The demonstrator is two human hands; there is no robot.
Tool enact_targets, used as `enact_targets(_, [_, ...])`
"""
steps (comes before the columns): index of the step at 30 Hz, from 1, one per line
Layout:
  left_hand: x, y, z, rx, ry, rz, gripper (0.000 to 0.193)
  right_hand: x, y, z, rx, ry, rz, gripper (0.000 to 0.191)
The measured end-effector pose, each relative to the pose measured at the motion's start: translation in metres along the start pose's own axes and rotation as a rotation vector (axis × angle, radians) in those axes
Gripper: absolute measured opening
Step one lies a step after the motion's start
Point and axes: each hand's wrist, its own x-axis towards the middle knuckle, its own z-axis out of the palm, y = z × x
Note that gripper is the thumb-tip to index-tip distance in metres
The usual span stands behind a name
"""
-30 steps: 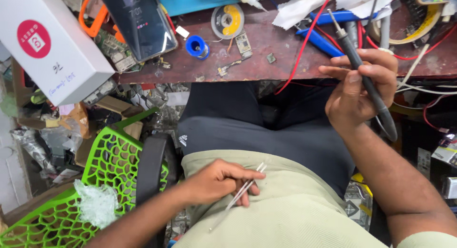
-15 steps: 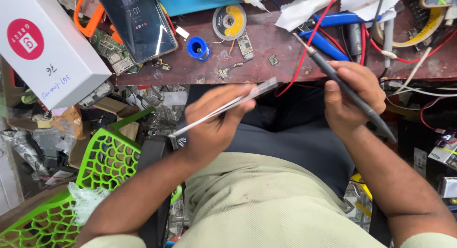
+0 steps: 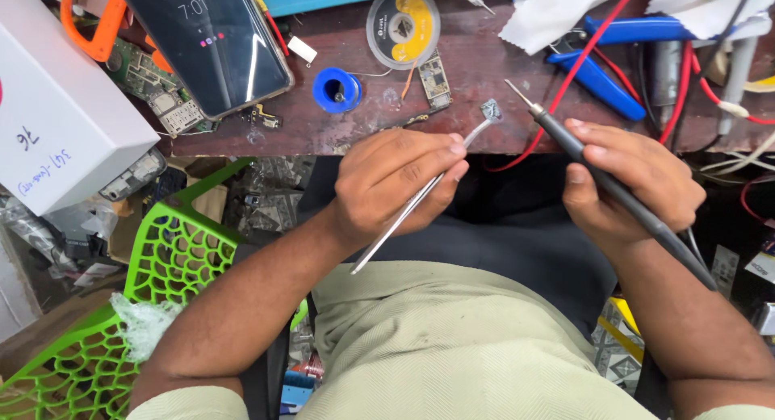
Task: The person cleans a small circuit board with a wipe, then applies flux and solders a chip onto the board using a soldering iron and tweezers. The person repeatedly heats and repositions the chip to secure it in place.
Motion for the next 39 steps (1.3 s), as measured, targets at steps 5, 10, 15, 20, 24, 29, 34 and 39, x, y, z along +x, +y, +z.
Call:
enact_targets(5, [0.000, -0.006, 0.002, -0.049, -0.010, -0.002, 0.019, -0.001, 0.009, 0.003, 0.035, 0.008, -0.057, 0.016])
enact_targets(10, [-0.001, -0.009, 0.004, -0.041, -0.026, 0.008, 0.020, -0.005, 0.017, 0.003, 0.052, 0.009, -0.075, 0.018])
enact_targets(15, [-0.001, -0.010, 0.003, -0.045, -0.045, 0.002, 0.021, -0.006, 0.020, 0.004, 0.074, 0.009, -0.101, 0.018])
enact_targets(20, [0.000, -0.011, 0.004, -0.050, -0.046, 0.005, 0.020, -0.003, 0.020, 0.003, 0.106, -0.011, -0.108, 0.022])
enact_targets(24, [0.000, -0.011, 0.004, -0.050, -0.047, -0.001, 0.019, -0.003, 0.019, 0.002, 0.101, -0.021, -0.105, 0.021])
enact_targets(29, [-0.001, -0.010, 0.003, -0.052, -0.046, -0.018, 0.019, -0.003, 0.018, 0.003, 0.102, -0.027, -0.097, 0.020])
enact_targets(34, [-0.002, -0.011, 0.003, -0.051, -0.053, -0.027, 0.019, -0.002, 0.019, 0.004, 0.092, -0.026, -0.117, 0.020])
enact_targets(39, [-0.003, -0.011, 0.002, -0.055, -0.058, -0.025, 0.020, -0.002, 0.021, 0.006, 0.108, -0.021, -0.133, 0.021])
